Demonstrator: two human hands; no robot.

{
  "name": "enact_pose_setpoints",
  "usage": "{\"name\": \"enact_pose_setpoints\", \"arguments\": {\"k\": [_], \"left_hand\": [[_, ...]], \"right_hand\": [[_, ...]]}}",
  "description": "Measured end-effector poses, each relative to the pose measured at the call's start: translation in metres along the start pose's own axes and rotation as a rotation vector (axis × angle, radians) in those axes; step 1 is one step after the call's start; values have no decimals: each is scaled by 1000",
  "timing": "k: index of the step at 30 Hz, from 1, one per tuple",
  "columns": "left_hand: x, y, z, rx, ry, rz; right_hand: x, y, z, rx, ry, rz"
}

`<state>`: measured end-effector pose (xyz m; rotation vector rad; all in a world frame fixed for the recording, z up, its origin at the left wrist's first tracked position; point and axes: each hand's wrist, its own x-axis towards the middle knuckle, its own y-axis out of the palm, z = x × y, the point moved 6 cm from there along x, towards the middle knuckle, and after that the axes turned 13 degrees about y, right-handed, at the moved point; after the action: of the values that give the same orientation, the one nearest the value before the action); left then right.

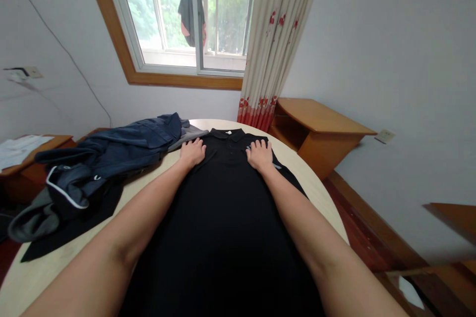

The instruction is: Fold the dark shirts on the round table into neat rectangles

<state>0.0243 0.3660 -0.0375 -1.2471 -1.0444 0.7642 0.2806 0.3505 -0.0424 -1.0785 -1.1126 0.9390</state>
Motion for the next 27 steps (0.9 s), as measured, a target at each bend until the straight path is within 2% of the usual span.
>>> {"name": "enact_pose_setpoints", "arguments": {"k": [3, 5, 7, 11, 17, 21, 27], "left_hand": [[-32, -9, -43, -39, 156, -91], [-60, -10, -68, -76, 260, -103], [-89, -6, -83, -118, 319, -60], [-138, -3, -86, -189, 278, 55], [-191, -17, -91, -184, 232, 89], [-214, -20, -105, -217, 224, 75], [-234, -26, -119, -264, 204, 42]], "right_hand": [[-41, -7, 30, 66, -127, -41], [-72, -6, 45, 126, -187, 21], [-101, -5, 53, 164, -220, 111], [-141, -8, 44, 172, -203, 234], [-171, -21, 5, 144, -140, 234], [-192, -27, -10, 142, -149, 245], [-211, -35, -17, 154, -164, 258]]}}
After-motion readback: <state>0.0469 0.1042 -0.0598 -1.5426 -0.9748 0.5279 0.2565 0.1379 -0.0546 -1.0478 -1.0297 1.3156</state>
